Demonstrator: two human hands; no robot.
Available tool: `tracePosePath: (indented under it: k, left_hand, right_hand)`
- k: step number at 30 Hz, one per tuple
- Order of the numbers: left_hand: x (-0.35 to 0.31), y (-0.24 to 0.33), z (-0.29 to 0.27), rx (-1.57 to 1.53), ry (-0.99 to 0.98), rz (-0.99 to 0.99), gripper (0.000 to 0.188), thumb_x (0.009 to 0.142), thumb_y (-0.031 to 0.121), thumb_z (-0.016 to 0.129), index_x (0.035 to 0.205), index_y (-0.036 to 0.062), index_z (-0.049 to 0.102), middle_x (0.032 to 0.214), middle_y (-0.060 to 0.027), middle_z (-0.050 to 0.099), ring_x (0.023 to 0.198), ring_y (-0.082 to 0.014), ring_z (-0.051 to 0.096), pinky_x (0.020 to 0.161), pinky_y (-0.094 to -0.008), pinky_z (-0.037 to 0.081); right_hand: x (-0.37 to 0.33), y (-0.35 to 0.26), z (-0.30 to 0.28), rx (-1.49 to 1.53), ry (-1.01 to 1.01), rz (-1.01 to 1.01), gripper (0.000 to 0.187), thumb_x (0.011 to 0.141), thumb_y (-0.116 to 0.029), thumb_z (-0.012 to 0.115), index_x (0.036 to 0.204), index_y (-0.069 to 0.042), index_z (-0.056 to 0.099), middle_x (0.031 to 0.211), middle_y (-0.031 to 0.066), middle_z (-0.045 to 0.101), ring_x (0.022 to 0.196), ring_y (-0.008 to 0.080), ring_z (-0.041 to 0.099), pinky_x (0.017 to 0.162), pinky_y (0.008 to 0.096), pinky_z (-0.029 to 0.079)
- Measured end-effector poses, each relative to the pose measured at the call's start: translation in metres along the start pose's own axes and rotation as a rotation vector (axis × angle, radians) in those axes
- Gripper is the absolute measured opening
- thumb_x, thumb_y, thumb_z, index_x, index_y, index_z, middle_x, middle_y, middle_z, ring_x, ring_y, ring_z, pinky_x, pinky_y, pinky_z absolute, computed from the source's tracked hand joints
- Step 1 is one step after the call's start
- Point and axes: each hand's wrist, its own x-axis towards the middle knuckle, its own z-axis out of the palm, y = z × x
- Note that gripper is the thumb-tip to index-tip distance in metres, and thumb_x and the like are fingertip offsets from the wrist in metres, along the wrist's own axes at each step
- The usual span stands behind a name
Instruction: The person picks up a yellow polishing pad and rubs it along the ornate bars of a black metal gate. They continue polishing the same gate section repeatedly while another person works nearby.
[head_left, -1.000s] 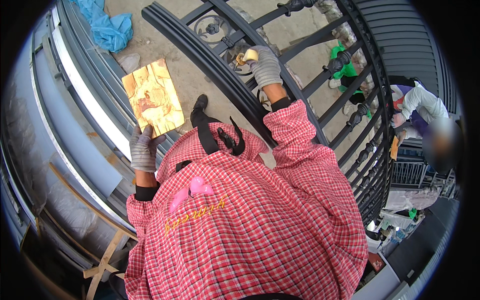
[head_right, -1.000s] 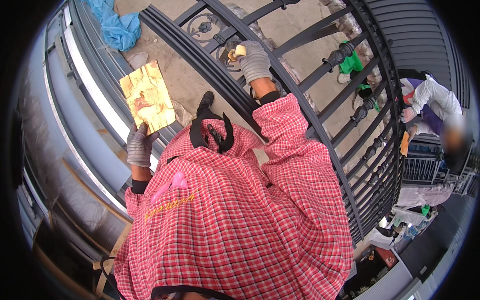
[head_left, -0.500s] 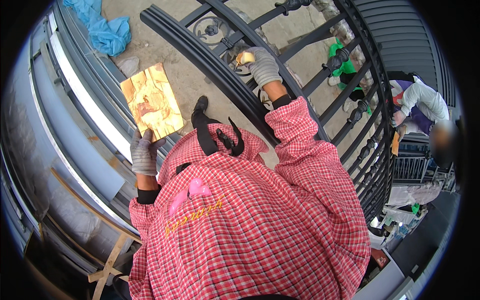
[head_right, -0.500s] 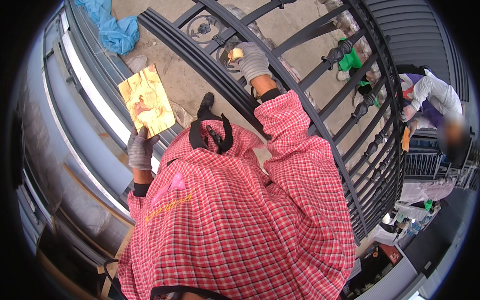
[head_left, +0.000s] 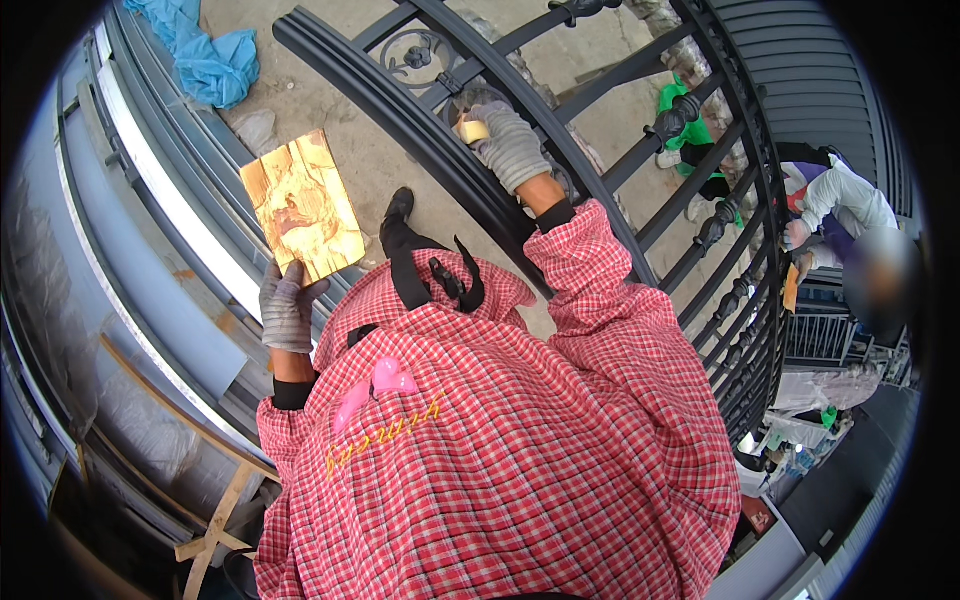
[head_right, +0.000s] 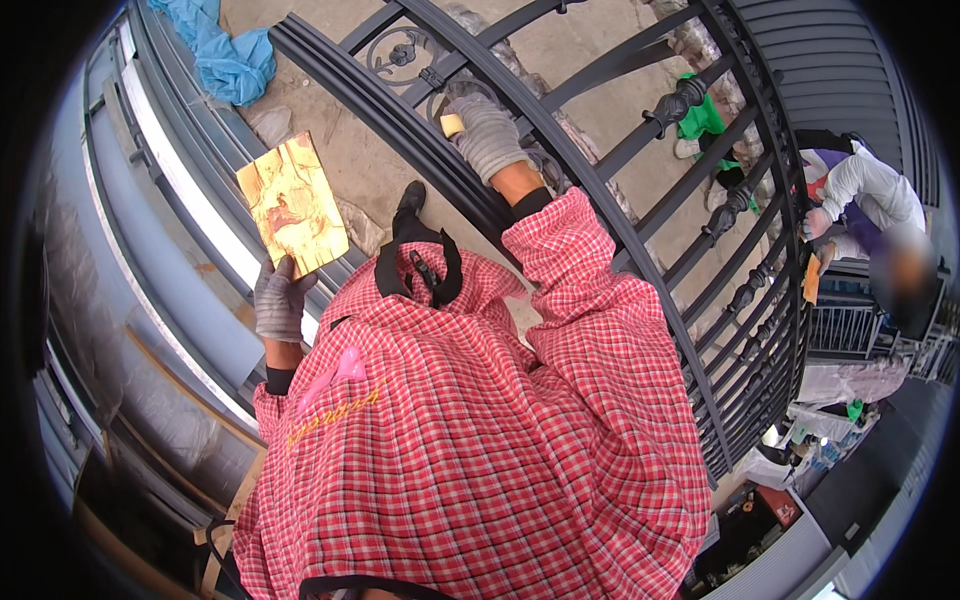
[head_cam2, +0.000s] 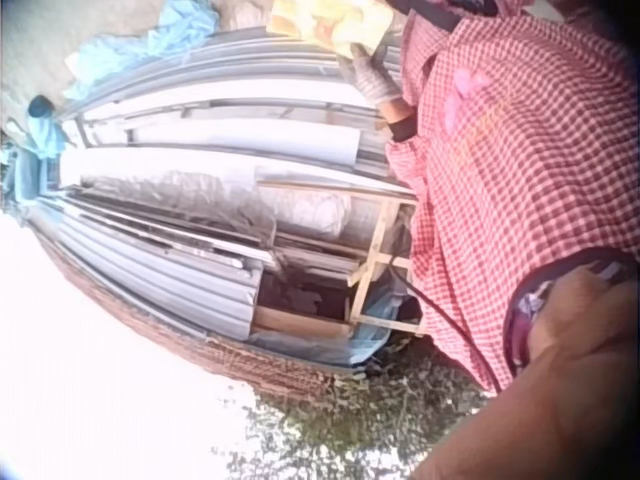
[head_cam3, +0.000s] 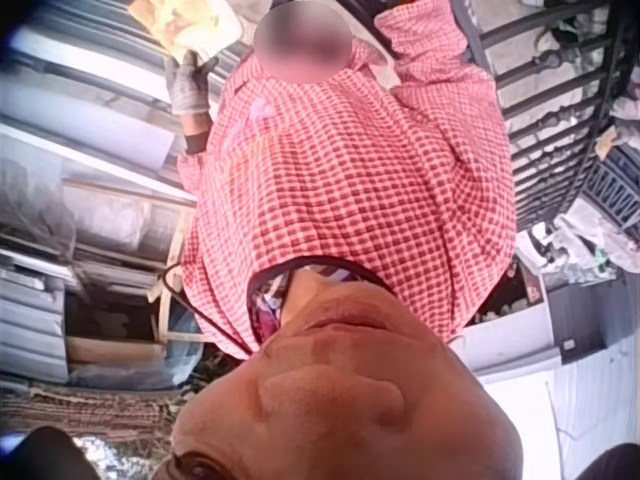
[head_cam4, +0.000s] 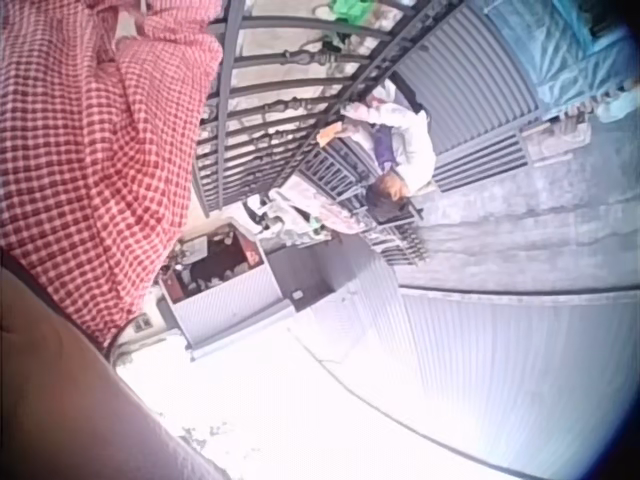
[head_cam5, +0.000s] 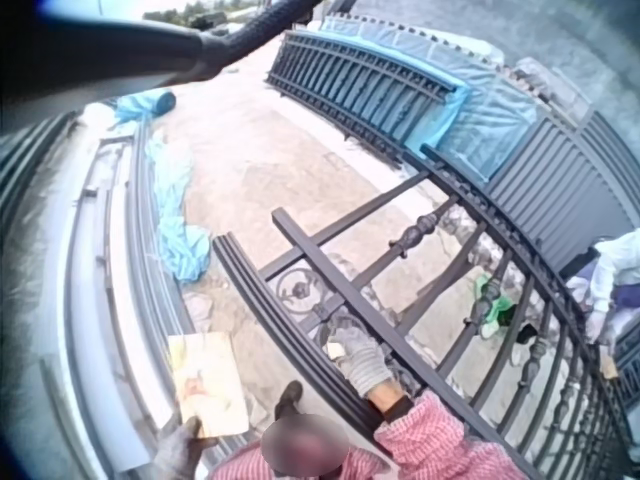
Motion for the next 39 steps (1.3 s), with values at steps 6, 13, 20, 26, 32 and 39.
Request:
tracePosePath:
  k: [6,13,20,26,32,39]
  left_hand:
    - [0.001,0.002,0.004,0.029,-0.006,0.009,0.042,0.079,0.012,0.053,0.114,-0.0044,0.037,0.096,-0.0129,0.056,0.073,-0.0189,0.06,0.053,-0.0237,0.053]
    - [0.005,0.002,0.002,0.019,-0.025,-0.011,0.042,0.078,0.01,0.055,0.113,-0.0036,0.038,0.096,-0.0127,0.056,0.072,-0.0201,0.06,0.054,-0.0263,0.053]
    - [0.005,0.003,0.002,0.017,-0.003,0.002,0.042,0.078,0.011,0.055,0.113,-0.0034,0.038,0.096,-0.0122,0.055,0.074,-0.0198,0.06,0.055,-0.0262,0.053]
    - [0.007,0.002,0.002,0.02,-0.017,0.01,0.039,0.08,0.011,0.052,0.113,-0.0043,0.038,0.097,-0.0122,0.056,0.075,-0.0184,0.06,0.053,-0.0241,0.053]
    - [0.008,0.001,0.0,0.018,0.027,0.004,0.038,0.08,0.011,0.051,0.113,-0.0037,0.038,0.097,-0.0119,0.055,0.075,-0.0186,0.06,0.053,-0.0241,0.053]
    - [0.01,0.002,-0.001,0.014,0.006,0.002,0.039,0.08,0.011,0.051,0.113,-0.0032,0.038,0.097,-0.012,0.055,0.075,-0.019,0.06,0.053,-0.0243,0.053]
  right_hand:
    - [-0.007,0.017,-0.014,-0.092,-0.065,0.06,0.031,0.06,-0.009,0.064,0.09,-0.01,0.058,0.092,0.0124,0.055,0.085,0.0293,0.053,0.075,0.0352,0.043]
    - [-0.002,0.017,-0.008,0.063,0.097,-0.02,0.032,0.059,-0.008,0.064,0.091,-0.01,0.057,0.091,0.0132,0.055,0.082,0.0298,0.053,0.072,0.0364,0.043]
    - [0.005,0.022,-0.016,-0.016,0.042,0.136,0.033,0.058,-0.003,0.065,0.09,-0.009,0.058,0.087,0.0127,0.056,0.082,0.0285,0.054,0.074,0.0331,0.043]
    - [0.011,0.007,-0.01,0.012,0.093,0.03,0.028,0.059,-0.004,0.065,0.086,-0.008,0.058,0.084,0.0133,0.057,0.079,0.0291,0.054,0.072,0.0339,0.043]
    - [0.014,0.005,-0.015,0.036,0.045,0.114,0.029,0.061,-0.008,0.066,0.088,-0.008,0.058,0.086,0.0132,0.056,0.08,0.0297,0.054,0.073,0.0345,0.042]
    - [-0.003,0.002,0.001,-0.004,0.029,-0.02,0.03,0.061,-0.012,0.065,0.09,-0.01,0.057,0.09,0.0119,0.055,0.084,0.0294,0.053,0.074,0.0366,0.043]
